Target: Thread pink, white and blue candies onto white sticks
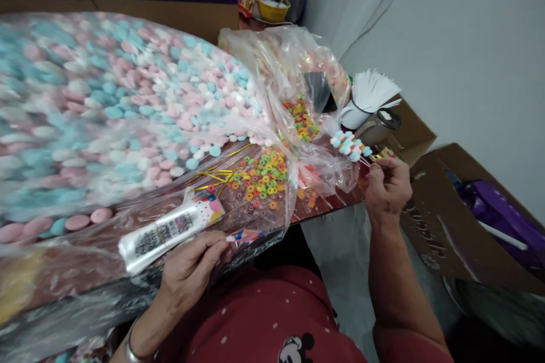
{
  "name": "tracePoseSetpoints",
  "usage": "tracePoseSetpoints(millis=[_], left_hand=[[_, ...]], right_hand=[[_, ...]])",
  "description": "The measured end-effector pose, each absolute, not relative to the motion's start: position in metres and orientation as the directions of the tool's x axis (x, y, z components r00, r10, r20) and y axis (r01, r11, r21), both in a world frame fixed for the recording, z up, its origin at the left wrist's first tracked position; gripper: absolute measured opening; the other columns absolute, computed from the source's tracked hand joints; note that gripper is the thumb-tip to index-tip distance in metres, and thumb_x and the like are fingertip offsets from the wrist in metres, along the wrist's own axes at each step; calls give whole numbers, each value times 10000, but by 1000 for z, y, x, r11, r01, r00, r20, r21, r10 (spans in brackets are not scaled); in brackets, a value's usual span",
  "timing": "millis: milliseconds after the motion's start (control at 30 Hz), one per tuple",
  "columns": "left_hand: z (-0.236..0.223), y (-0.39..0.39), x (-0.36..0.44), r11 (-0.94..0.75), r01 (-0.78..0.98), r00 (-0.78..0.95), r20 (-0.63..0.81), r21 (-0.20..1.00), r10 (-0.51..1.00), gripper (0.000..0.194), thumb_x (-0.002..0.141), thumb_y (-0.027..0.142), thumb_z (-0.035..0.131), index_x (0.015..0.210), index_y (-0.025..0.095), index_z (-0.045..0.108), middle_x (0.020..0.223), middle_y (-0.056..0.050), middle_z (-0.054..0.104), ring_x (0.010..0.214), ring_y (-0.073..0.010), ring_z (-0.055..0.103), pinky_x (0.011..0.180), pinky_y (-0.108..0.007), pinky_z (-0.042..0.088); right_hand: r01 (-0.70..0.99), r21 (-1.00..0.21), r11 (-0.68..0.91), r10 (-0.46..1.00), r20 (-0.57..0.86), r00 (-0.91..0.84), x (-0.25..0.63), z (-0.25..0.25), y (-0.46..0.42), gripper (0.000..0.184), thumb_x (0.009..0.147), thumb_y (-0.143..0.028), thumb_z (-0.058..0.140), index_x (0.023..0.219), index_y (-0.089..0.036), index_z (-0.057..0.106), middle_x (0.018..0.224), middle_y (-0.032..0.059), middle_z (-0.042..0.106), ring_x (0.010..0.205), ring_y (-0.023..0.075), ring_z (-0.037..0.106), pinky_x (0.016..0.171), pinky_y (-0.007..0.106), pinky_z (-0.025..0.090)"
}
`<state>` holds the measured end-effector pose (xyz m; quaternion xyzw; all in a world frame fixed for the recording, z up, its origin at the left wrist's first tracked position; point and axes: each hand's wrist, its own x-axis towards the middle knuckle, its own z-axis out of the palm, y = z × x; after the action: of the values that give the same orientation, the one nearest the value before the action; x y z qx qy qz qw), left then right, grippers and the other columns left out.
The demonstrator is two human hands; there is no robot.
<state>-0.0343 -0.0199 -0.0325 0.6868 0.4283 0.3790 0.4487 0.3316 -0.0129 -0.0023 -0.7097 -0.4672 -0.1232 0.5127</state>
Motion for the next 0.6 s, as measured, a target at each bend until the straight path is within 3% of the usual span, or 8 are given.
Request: tracePoseSetpoints(millis=[100,200,300,400,467,600], left_hand=[[-31,-20,-29,-227,263,352,126,938,927,215,903,281,559,746,202,683,607,16,671,537,-118,604,545,-203,484],[-30,-21,-25,-232,255,372,127,939,920,221,901,296,558,743,206,684,602,16,670,532,-124,606,528,-202,487],[-31,-24,-25,-227,253,374,122,940,919,213,897,309,570,752,210,691,617,14,679,548,-132,617,545,-211,498],[-36,-27,-27,-173,233,330,90,957,940,205,897,326,577,779,206,696,654,7,696,568,-138,630,574,-225,511],[-39,-27,-29,-132,224,300,61,966,952,206,899,333,578,793,200,695,678,-1,706,568,-136,629,570,-228,510],[-37,-21,-33,-113,203,251,60,973,966,244,909,348,567,764,192,685,644,-3,685,558,-128,610,543,-223,492]], right_hand=[[771,-618,-152,624,545,560,365,-5,-15,185,821,-320,518,883,-181,624,750,17,608,661,165,552,663,312,460],[817,-542,-197,710,496,500,385,-7,-9,191,818,-289,487,876,-189,640,823,41,654,748,187,574,707,319,457],[915,-269,-300,800,451,395,400,-12,5,194,830,-227,458,832,-182,646,872,90,667,822,221,554,748,344,425],[928,-2,-371,871,347,349,411,-19,19,139,799,-196,522,707,-168,622,786,115,645,774,230,503,713,345,372],[931,29,-365,883,329,336,415,-22,23,151,773,-180,555,624,-172,577,712,103,615,713,212,472,670,333,338],[946,-18,-323,873,381,306,416,-12,19,253,789,-158,508,542,-206,481,609,74,542,617,184,424,600,328,285]])
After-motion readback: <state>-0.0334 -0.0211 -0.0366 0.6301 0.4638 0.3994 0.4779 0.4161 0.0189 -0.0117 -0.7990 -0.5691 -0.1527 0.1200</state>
